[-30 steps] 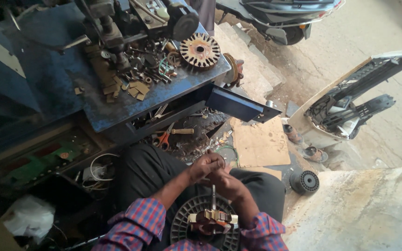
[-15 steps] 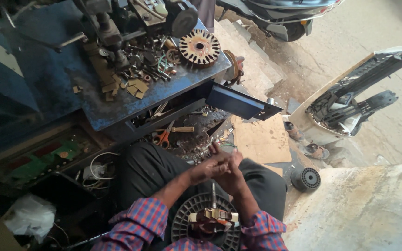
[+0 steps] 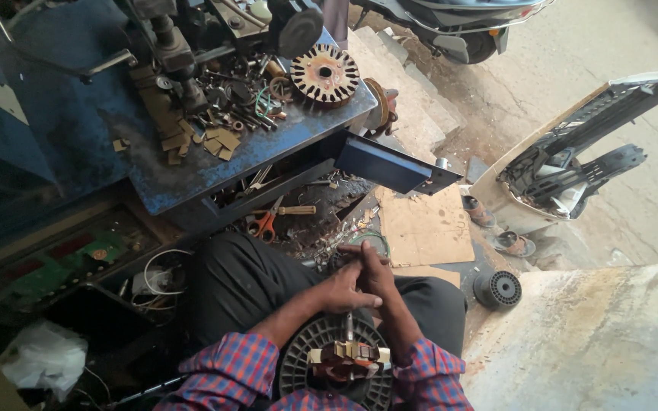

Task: The person sits on the ground and uses a small metal tool to scrape and clean the copper windings of a motor armature. They repeatedly rotate the armature to access different sections while scraping away debris.

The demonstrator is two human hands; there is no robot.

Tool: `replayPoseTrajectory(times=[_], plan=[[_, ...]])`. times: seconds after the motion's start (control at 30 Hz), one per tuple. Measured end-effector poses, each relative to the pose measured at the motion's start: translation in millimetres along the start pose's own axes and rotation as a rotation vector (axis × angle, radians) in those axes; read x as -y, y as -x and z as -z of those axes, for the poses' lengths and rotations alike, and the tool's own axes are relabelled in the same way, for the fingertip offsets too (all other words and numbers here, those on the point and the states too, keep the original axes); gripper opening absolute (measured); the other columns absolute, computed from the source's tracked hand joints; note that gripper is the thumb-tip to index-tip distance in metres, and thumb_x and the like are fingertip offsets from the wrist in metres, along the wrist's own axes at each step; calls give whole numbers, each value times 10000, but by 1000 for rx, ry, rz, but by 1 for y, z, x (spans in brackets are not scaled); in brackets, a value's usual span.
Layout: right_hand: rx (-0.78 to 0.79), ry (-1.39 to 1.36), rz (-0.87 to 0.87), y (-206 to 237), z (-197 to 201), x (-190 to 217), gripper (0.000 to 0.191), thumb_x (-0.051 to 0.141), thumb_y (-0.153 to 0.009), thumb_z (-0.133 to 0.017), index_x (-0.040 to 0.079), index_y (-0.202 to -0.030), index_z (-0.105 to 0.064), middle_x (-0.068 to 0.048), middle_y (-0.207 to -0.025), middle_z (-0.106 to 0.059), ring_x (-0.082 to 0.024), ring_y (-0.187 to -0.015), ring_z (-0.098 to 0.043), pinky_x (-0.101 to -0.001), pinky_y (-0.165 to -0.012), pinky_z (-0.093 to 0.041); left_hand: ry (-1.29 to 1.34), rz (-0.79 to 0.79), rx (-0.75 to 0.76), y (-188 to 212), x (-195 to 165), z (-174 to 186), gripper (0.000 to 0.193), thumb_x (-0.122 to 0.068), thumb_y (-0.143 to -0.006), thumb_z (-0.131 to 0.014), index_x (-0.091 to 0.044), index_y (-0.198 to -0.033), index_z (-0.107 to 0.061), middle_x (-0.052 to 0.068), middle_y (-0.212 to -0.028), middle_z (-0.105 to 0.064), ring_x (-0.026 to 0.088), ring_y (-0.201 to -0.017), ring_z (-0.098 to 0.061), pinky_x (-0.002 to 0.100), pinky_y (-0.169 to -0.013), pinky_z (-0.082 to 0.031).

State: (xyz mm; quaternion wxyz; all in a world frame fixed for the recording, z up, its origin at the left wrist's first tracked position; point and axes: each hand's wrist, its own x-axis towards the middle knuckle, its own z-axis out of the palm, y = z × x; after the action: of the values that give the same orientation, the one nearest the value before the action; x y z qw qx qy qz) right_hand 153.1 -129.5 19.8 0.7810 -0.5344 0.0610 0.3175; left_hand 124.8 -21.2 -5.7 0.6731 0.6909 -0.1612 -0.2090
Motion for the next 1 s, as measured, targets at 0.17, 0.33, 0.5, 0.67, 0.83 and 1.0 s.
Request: replayPoseTrajectory(times=[0.17, 0.33, 0.5, 0.67, 0.83, 1.0], plan=[[120, -69, -101, 0, -7, 3, 676, 543, -993, -534, 11, -1408, -576, -148, -1140, -674, -244, -1017, -668, -388, -915, -548, -212, 3, -72, 0, 1, 2, 928, -397, -743, -827, -148, -1548, -438, 222, -1497, -493, 361, -1382, -512, 444, -1116, -450], [143, -1, -83, -3, -6, 1, 634, 460, -989, -564, 21, -1445, -534, -166, -1211, -668, -253, -1074, -663, -394, -959, -535, -247, -17, -74, -1, 2, 2, 940, -443, -735, -828, -142, -1537, -442, 232, -1515, -490, 372, -1363, -529, 440, -1092, -478], [160, 3, -93, -4, 0, -2, 627, 449, -993, -563, 39, -1466, -519, -164, -1239, -658, -257, -1098, -650, -388, -969, -523, -246, 30, -59, 0, 1, 1, 972, -446, -721, -827, -152, -1557, -429, 250, -1515, -461, 379, -1351, -533, 435, -1083, -495], [170, 2, -102, -3, -1, -1, 629, 458, -996, -568, 47, -1470, -526, -185, -1250, -650, -261, -1103, -639, -388, -972, -512, -226, 21, -55, 1, -3, 1, 965, -436, -734, -833, -152, -1561, -424, 249, -1522, -454, 378, -1365, -526, 437, -1101, -482], [136, 45, -72, 0, -3, 1, 643, 477, -983, -571, 25, -1440, -553, -208, -1252, -663, -269, -1118, -656, -386, -988, -523, -198, -12, -53, 2, -4, 2, 933, -420, -736, -831, -148, -1544, -451, 212, -1550, -459, 358, -1383, -523, 430, -1114, -477], [150, 45, -76, -1, -4, 1, 649, 487, -975, -575, 36, -1441, -549, -186, -1215, -657, -263, -1087, -643, -393, -969, -519, -285, -76, -45, 2, -6, 2, 877, -416, -781, -844, -132, -1533, -492, 185, -1620, -439, 353, -1436, -474, 427, -1146, -444]])
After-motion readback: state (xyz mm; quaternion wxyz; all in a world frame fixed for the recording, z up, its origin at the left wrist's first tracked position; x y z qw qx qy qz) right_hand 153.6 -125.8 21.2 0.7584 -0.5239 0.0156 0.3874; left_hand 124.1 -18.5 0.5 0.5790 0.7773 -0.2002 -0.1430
